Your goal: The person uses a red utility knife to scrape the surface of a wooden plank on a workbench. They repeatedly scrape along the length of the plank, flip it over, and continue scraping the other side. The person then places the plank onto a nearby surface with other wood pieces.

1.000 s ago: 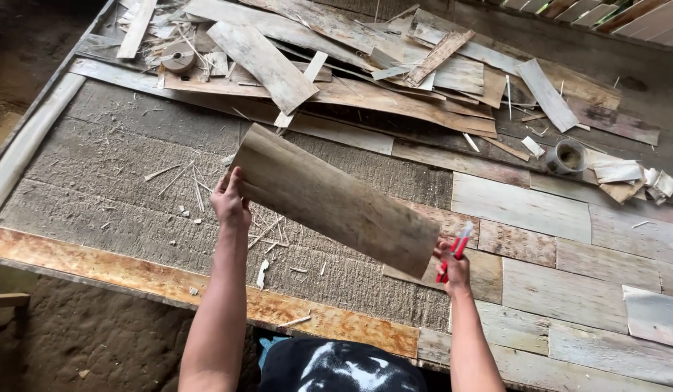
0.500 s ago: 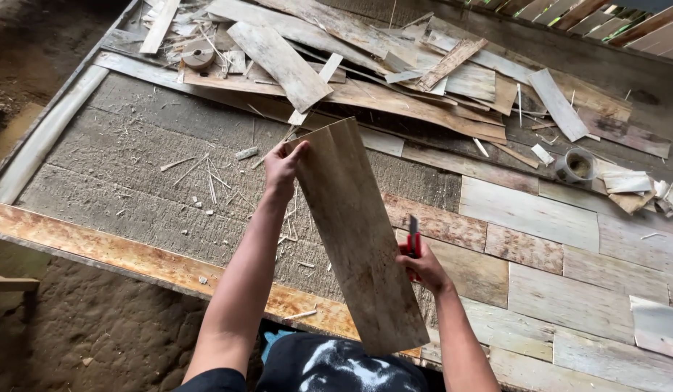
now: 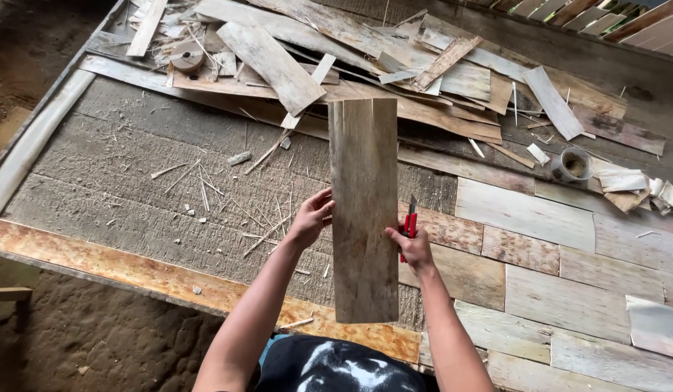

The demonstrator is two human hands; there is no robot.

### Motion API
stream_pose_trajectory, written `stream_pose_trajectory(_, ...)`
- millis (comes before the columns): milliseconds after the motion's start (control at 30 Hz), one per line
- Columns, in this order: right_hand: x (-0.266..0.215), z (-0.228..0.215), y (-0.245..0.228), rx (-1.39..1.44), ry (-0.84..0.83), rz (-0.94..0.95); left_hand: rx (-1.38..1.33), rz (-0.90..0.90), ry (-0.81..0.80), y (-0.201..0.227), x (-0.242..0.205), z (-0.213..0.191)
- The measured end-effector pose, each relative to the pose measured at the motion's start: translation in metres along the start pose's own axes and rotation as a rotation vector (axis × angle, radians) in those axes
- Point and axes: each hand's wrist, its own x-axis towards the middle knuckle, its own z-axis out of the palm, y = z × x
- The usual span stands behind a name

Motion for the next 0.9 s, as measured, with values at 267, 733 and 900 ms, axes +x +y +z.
stream_pose_trajectory(267,-0.009,0.017,-0.027,-0.037,0.074,0.020,0.104,0.036,0.105,0.003,0.014,-0.005)
stream_pose_trajectory(733,-0.015,0.022,-0.019,0.037,0.115,0.061,0.139,0.021,0.159,-0.007,0.021,-0.010)
stream_pose_trajectory(900,-0.014,0.022,-0.023,0.096,0.094,0.076,-0.030,0.084,0.075,-0.025,0.028,-0.031)
